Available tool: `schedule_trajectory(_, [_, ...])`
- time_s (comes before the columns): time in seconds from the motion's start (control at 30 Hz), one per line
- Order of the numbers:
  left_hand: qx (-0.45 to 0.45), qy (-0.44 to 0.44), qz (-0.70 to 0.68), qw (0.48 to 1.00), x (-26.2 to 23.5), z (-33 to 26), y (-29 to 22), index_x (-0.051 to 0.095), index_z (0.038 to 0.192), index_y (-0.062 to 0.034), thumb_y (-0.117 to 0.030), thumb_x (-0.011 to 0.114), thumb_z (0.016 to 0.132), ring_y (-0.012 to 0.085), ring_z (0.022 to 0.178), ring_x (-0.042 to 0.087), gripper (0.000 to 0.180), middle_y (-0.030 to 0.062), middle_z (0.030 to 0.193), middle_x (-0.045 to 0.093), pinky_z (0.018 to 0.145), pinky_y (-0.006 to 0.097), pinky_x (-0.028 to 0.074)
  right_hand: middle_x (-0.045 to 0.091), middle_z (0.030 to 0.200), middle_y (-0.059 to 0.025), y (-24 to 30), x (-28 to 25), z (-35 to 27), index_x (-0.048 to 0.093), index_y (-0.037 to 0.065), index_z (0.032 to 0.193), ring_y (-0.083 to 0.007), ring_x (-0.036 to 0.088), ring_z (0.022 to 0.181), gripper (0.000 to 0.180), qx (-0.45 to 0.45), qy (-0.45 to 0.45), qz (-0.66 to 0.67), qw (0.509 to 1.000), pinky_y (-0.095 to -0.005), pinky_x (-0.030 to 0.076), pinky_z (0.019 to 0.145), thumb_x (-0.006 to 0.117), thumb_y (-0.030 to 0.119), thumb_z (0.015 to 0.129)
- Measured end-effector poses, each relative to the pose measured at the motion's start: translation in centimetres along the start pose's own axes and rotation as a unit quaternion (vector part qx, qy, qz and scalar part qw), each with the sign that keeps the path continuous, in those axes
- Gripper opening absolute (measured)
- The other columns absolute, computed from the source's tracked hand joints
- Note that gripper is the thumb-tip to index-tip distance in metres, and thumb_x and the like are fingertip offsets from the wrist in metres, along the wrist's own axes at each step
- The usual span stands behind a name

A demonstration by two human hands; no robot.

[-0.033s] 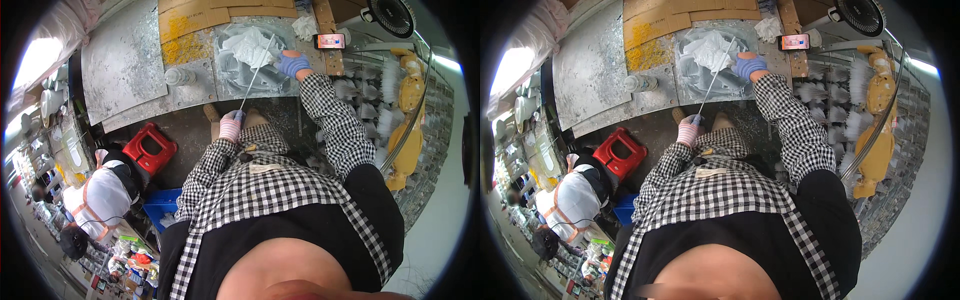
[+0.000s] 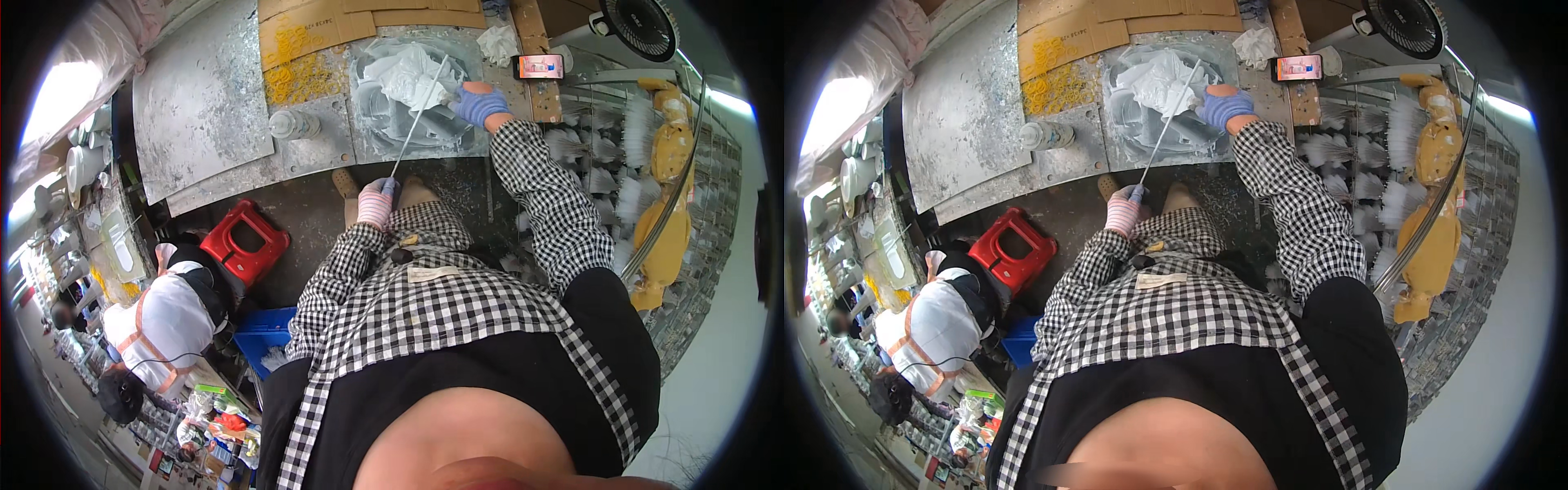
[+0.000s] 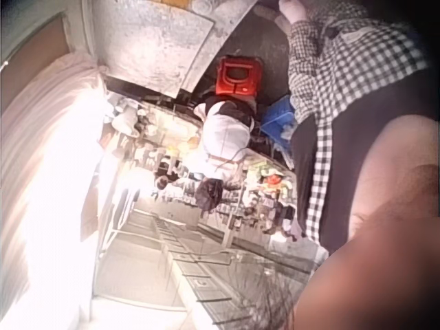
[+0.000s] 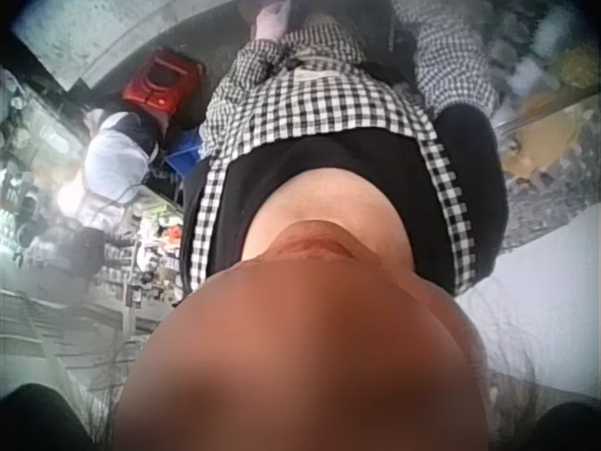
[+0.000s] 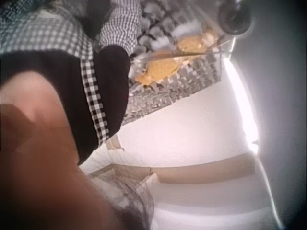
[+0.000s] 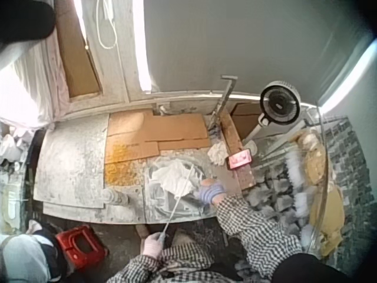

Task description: The person is dipping white brush heads into a tray of white liquid glue or paint.

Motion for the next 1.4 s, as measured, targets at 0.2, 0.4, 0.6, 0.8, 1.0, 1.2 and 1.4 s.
schedule_trajectory(0.2, [0.034, -0.036, 0.117, 0.992, -1.5, 1.1, 0.3, 0.069, 0.101, -0.0060, -0.033, 0.053, 0.094, 0.0355, 0.089, 0.065, 0.032, 0.0192, 0.092, 0.068, 0.078, 0.040, 0.050, 0.068, 0.099, -0.0157, -1.9, -0.2, -3.8, 0.068, 0.012, 0.101, -0.0347, 0.065, 0.092, 0.041, 0.046, -0.046, -0.006, 0.998, -0.0442, 0.050, 0.081, 0.057, 0.046, 0.081])
schedule_trajectory(0.4, [0.079, -0.045, 0.135, 0.987, -4.2, 0.5, -1.7, 0.067, 0.101, -0.0077, -0.032, 0.051, 0.096, 0.0372, 0.085, 0.064, 0.030, 0.0193, 0.089, 0.067, 0.074, 0.042, 0.050, 0.069, 0.092, -0.0162, -5.0, 2.5, -9.5, 0.068, 0.011, 0.098, -0.0358, 0.065, 0.085, 0.037, 0.044, 0.017, 0.014, 0.999, -0.0461, 0.051, 0.077, 0.056, 0.043, 0.082])
schedule_trajectory(0.6, [0.100, -0.059, 0.155, 0.981, -5.8, -1.2, -1.5, 0.067, 0.099, -0.0079, -0.030, 0.052, 0.095, 0.0386, 0.081, 0.063, 0.027, 0.0201, 0.084, 0.066, 0.070, 0.042, 0.050, 0.068, 0.089, -0.0173, -1.5, 7.1, -7.4, 0.068, 0.008, 0.093, -0.0365, 0.066, 0.083, 0.036, 0.024, -0.008, 0.007, 1.000, -0.0464, 0.051, 0.075, 0.056, 0.040, 0.082])
schedule_trajectory(0.8, [0.093, -0.045, 0.201, 0.974, -6.2, -2.5, -0.7, 0.067, 0.098, -0.0084, -0.032, 0.053, 0.095, 0.0393, 0.084, 0.063, 0.027, 0.0210, 0.085, 0.065, 0.071, 0.043, 0.050, 0.068, 0.097, -0.0165, 2.6, 4.1, -1.2, 0.067, 0.007, 0.103, -0.0347, 0.065, 0.092, 0.045, 0.064, -0.005, 0.056, 0.996, -0.0447, 0.050, 0.082, 0.055, 0.044, 0.081])
schedule_trajectory(1.0, [0.067, -0.034, 0.217, 0.973, -6.7, -0.1, 0.1, 0.067, 0.100, -0.0080, -0.032, 0.052, 0.095, 0.0393, 0.086, 0.063, 0.028, 0.0215, 0.087, 0.066, 0.073, 0.043, 0.050, 0.067, 0.099, -0.0179, 1.9, -0.6, -4.5, 0.067, 0.007, 0.102, -0.0361, 0.064, 0.094, 0.043, 0.073, -0.037, 0.036, 0.996, -0.0452, 0.050, 0.083, 0.055, 0.043, 0.082])
schedule_trajectory(1.2, [0.095, -0.014, 0.215, 0.972, -9.7, 0.8, 0.6, 0.064, 0.103, -0.0093, -0.033, 0.050, 0.097, 0.0396, 0.084, 0.063, 0.029, 0.0207, 0.086, 0.066, 0.072, 0.044, 0.049, 0.068, 0.101, -0.0164, -3.6, 2.3, -10.1, 0.067, 0.011, 0.103, -0.0360, 0.064, 0.095, 0.043, 0.169, 0.006, 0.060, 0.984, -0.0456, 0.050, 0.083, 0.053, 0.046, 0.083])
schedule_trajectory(1.4, [0.130, -0.009, 0.161, 0.978, -11.0, -0.1, 1.7, 0.063, 0.105, -0.0061, -0.025, 0.052, 0.097, 0.0386, 0.078, 0.062, 0.023, 0.0200, 0.083, 0.065, 0.069, 0.040, 0.049, 0.068, 0.103, -0.0127, -8.4, 5.1, -5.2, 0.067, 0.015, 0.106, -0.0320, 0.065, 0.094, 0.043, 0.187, 0.008, 0.038, 0.982, -0.0424, 0.051, 0.082, 0.056, 0.048, 0.081])
Point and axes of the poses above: each hand's wrist, its own z-axis towards the middle knuckle, its own x-axis out of the palm, y = z × x, the point moved 1 cm from there along z, towards the middle knuckle
